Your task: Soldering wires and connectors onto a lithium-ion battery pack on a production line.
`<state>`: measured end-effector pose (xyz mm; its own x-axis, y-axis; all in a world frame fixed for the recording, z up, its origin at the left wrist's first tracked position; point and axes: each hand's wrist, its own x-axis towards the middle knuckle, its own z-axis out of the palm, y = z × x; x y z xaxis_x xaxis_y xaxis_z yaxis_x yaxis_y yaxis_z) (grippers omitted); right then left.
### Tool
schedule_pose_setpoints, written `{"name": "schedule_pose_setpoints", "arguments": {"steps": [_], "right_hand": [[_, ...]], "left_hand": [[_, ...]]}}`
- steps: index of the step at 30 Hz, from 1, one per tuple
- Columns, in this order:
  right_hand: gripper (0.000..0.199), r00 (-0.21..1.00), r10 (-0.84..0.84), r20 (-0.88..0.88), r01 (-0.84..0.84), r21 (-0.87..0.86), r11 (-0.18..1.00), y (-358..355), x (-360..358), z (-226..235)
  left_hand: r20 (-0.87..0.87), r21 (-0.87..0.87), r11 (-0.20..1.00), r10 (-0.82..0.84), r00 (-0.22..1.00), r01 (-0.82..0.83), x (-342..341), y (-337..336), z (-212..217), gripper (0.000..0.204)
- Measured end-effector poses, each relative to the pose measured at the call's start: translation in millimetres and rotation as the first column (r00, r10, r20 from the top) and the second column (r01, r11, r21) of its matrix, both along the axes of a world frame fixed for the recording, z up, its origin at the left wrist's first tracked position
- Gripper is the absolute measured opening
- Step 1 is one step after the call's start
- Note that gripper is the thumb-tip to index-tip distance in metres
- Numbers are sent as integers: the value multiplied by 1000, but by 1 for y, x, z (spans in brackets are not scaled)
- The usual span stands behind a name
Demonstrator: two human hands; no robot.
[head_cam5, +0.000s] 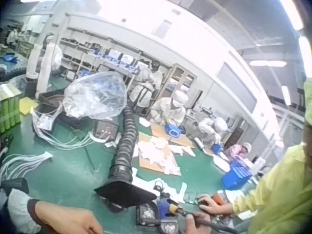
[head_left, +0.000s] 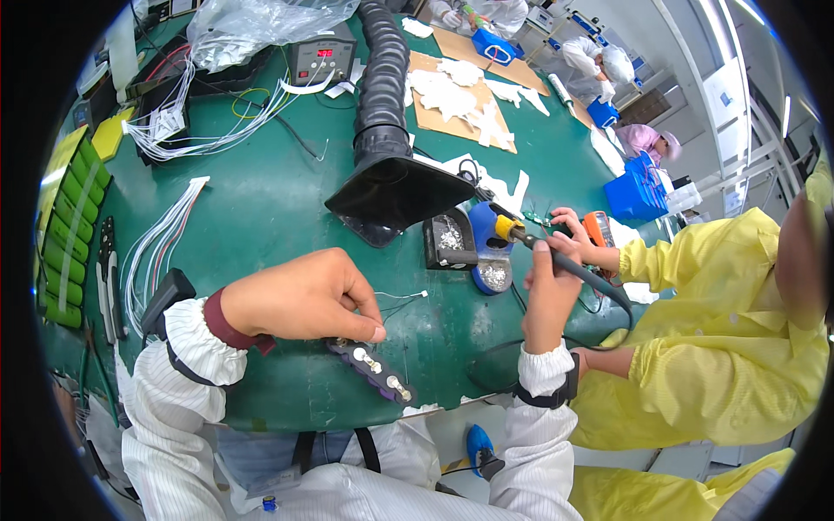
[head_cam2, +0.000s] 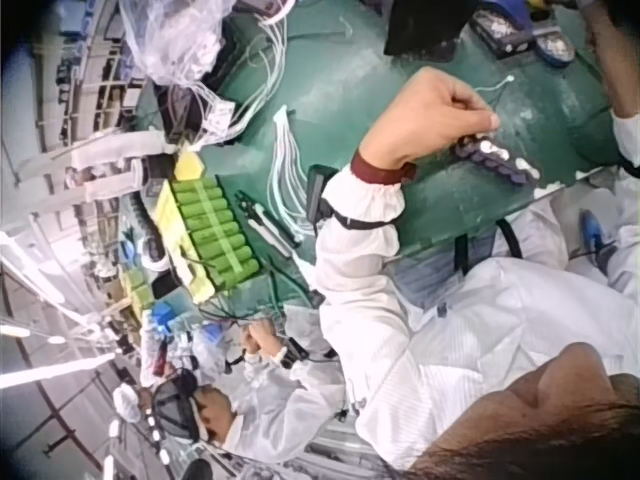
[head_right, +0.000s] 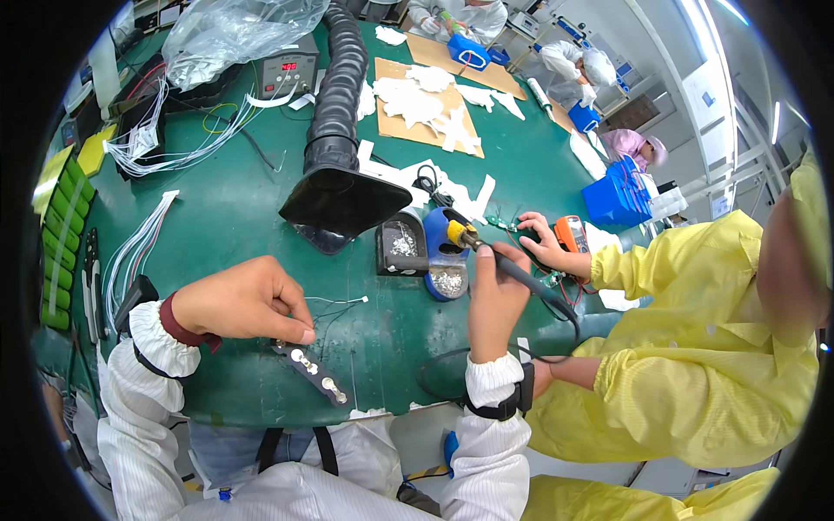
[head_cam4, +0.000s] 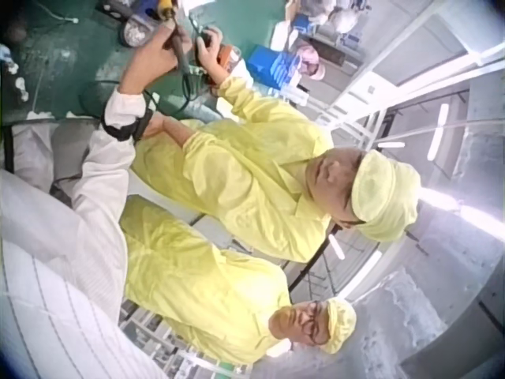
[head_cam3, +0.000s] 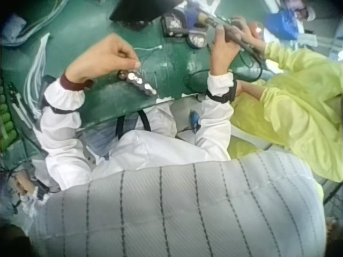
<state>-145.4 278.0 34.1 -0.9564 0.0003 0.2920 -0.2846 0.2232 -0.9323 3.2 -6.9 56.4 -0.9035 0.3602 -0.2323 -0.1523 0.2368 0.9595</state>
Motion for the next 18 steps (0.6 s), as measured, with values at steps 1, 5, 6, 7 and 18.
{"name": "schedule_pose_setpoints", "arguments": {"steps": [1, 5, 6, 7, 18], "right_hand": [[28, 1000, 4, 5, -4, 2, 1000, -1, 6, 2], [24, 956, -55, -288, 77, 64, 995, 11, 66, 8], [24, 940, -24, -341, 54, 78, 995, 16, 85, 7], [26, 890, 57, -453, 16, 156, 988, 22, 101, 6], [23, 475, 478, -739, -311, 368, 877, 27, 161, 1]], "left_hand": [[13, 18, 1000, 4, 1000, -4, 0, 0, 0, 21], [11, -8, 1000, -10, 1000, 10, 0, -2, 0, 21], [-17, -25, 1000, -13, 1000, 12, 0, -2, -1, 21], [8, -19, 1000, -9, 1000, 9, 0, -2, -3, 21], [-393, -157, 987, -45, 918, -19, 1, -3, -13, 21]]}}
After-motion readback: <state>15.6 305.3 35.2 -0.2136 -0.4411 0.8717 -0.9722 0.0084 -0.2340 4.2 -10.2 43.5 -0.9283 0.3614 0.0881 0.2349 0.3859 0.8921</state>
